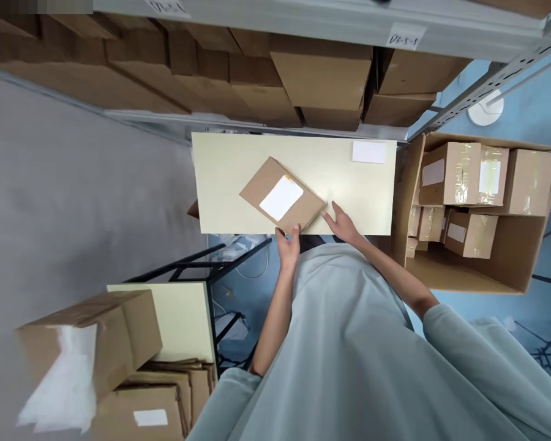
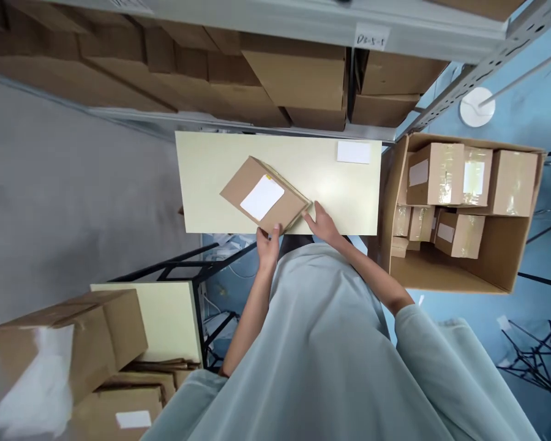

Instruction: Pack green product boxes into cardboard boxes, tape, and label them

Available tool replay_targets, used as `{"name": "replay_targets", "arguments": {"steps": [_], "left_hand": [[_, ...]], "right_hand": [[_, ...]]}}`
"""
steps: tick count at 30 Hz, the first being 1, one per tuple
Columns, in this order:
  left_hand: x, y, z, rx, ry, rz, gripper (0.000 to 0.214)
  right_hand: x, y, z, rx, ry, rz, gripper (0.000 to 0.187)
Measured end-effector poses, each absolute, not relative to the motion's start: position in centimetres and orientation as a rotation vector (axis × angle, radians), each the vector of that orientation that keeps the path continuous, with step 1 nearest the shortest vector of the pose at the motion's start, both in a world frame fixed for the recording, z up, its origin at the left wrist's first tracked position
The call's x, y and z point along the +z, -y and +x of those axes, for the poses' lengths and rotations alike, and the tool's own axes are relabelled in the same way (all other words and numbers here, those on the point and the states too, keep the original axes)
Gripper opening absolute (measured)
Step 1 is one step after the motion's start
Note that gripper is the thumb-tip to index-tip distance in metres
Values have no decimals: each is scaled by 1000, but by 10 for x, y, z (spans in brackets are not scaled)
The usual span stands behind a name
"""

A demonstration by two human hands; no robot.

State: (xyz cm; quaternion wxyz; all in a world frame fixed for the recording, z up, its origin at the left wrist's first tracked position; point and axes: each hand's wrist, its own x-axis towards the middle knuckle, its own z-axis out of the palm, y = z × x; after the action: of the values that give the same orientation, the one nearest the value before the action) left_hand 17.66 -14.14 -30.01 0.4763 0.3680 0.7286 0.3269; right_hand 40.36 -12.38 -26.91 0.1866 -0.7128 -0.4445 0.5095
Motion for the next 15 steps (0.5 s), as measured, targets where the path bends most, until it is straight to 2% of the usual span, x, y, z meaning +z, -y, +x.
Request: {"name": "replay_targets", "arguments": {"steps": [9,15], "left_hand": [[-323,130,201,1000,-1658,784,82],[-325,128,196,951,-1668,807,81]], "right_hand": [[-317,63,393,1428,1328,-1824,120],[-320,54,413,1574,1372,-1610,117]]}}
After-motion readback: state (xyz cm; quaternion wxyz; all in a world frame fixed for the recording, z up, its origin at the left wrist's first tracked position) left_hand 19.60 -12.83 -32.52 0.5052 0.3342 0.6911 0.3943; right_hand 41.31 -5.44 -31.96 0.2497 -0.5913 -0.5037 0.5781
